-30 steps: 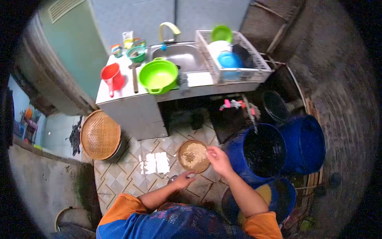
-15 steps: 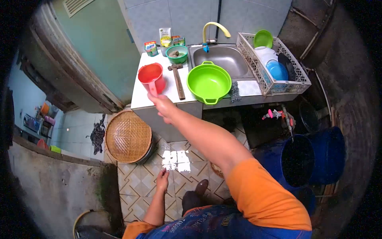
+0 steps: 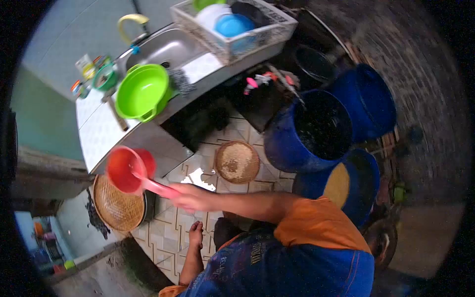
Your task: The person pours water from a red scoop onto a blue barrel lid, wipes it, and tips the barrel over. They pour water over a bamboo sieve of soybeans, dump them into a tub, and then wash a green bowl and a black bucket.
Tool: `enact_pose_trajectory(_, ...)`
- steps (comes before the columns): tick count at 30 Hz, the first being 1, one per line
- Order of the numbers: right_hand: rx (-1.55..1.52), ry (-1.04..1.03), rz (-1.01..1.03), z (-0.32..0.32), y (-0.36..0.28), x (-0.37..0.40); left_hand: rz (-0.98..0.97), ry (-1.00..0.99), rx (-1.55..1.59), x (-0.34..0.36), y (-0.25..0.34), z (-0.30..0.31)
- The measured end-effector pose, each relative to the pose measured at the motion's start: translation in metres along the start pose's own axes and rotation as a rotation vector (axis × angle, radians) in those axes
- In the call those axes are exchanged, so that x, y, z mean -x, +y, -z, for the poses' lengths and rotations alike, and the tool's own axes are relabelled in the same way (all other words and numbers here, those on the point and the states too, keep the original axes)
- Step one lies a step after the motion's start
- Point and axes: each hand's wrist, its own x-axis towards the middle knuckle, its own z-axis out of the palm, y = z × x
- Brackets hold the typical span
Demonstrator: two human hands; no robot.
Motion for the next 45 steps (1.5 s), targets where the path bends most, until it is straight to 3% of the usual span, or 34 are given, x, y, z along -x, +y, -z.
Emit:
enact_pose_trajectory(5,0.321,0.661,0.063,0.088,0.015,0.221,0.051,-0.057,-0.233,-0.004,0.009,-0.024)
enact_pose_trajectory(7,0.458,0.949,-0.082,0.106,-0.006,0.287,0.05,-0.101,-0.353,-0.007,0.016,-0.042)
enact_pose_trajectory(9,0.546,1.195,0.081,0.143,0.009,0.338,-0.013,-0.145,-0.471,-0.019,0.025,-0.068)
enact_pose_trajectory(11,1.076,1.394,-0.047,0.18,0.003,0.368,-0.136,-0.203,-0.624,-0.046,0.008,-0.085)
enact_pose_trajectory(13,1.153,1.547,-0.252,0.228,0.01,0.387,-0.147,-0.298,-0.764,-0.071,0.009,-0.114)
enact_pose_trajectory(15,1.311,1.625,-0.432,0.276,0.023,0.396,-0.402,-0.37,-0.956,-0.109,-0.016,-0.133)
enact_pose_trajectory(17,1.373,1.578,-0.531,0.315,0.03,0.394,0.035,-0.208,-0.48,-0.101,0.012,-0.182)
enact_pose_trajectory(19,1.39,1.53,-0.917,0.335,0.032,0.385,0.024,-0.237,-0.375,-0.132,-0.005,-0.205)
enact_pose_trajectory(23,1.465,1.266,-1.273,0.382,0.037,0.375,0.074,-0.254,-0.226,-0.209,-0.054,-0.233)
enact_pose_trajectory(25,1.568,1.146,-1.276,0.406,0.051,0.383,0.135,-0.198,-0.226,-0.25,-0.083,-0.239)
enact_pose_trajectory(27,1.47,1.139,-1.284,0.434,0.064,0.395,0.196,-0.134,-0.226,-0.29,-0.113,-0.242)
enact_pose_trajectory(28,1.483,1.04,-1.276,0.42,0.051,0.375,0.227,-0.102,-0.222,-0.309,-0.128,-0.244)
enact_pose_trajectory(29,1.331,1.015,-1.223,0.412,0.04,0.358,0.256,-0.076,-0.218,-0.329,-0.141,-0.247)
enact_pose_trajectory(31,1.246,1.157,-0.915,0.42,0.054,0.379,0.328,-0.043,-0.18,-0.365,-0.163,-0.254)
enact_pose_trajectory(32,1.263,1.15,-0.934,0.428,0.061,0.401,0.367,-0.034,-0.15,-0.379,-0.169,-0.259)
enact_pose_trajectory(34,0.86,1.378,-0.652,0.447,0.065,0.436,0.453,-0.048,-0.08,-0.393,-0.173,-0.267)
enact_pose_trajectory(35,0.871,1.368,-0.691,0.441,0.06,0.431,0.493,-0.058,-0.053,-0.389,-0.17,-0.271)
enact_pose_trajectory(37,0.311,1.661,-0.299,0.42,0.045,0.401,0.531,-0.069,0.001,-0.379,-0.166,-0.277)
enact_pose_trajectory(39,0.133,1.624,-0.244,0.412,0.039,0.422,0.466,-0.032,0.088,-0.389,-0.197,-0.282)
enact_pose_trajectory(41,0.064,1.802,-0.05,0.39,0.027,0.422,0.399,0.001,0.174,-0.392,-0.209,-0.286)
enact_pose_trajectory(42,-0.093,1.662,0.072,0.385,0.025,0.444,0.424,0.026,0.169,-0.392,-0.206,-0.286)
enact_pose_trajectory(43,-0.101,1.661,0.077,0.373,0.023,0.439,0.451,0.05,0.156,-0.39,-0.205,-0.283)
enact_pose_trajectory(44,-0.067,1.696,0.219,0.353,0.018,0.428,0.442,0.052,0.147,-0.396,-0.213,-0.277)
enact_pose_trajectory(45,-0.034,1.73,0.36,0.338,0.015,0.424,0.507,-0.148,0.186,-0.405,-0.228,-0.265)
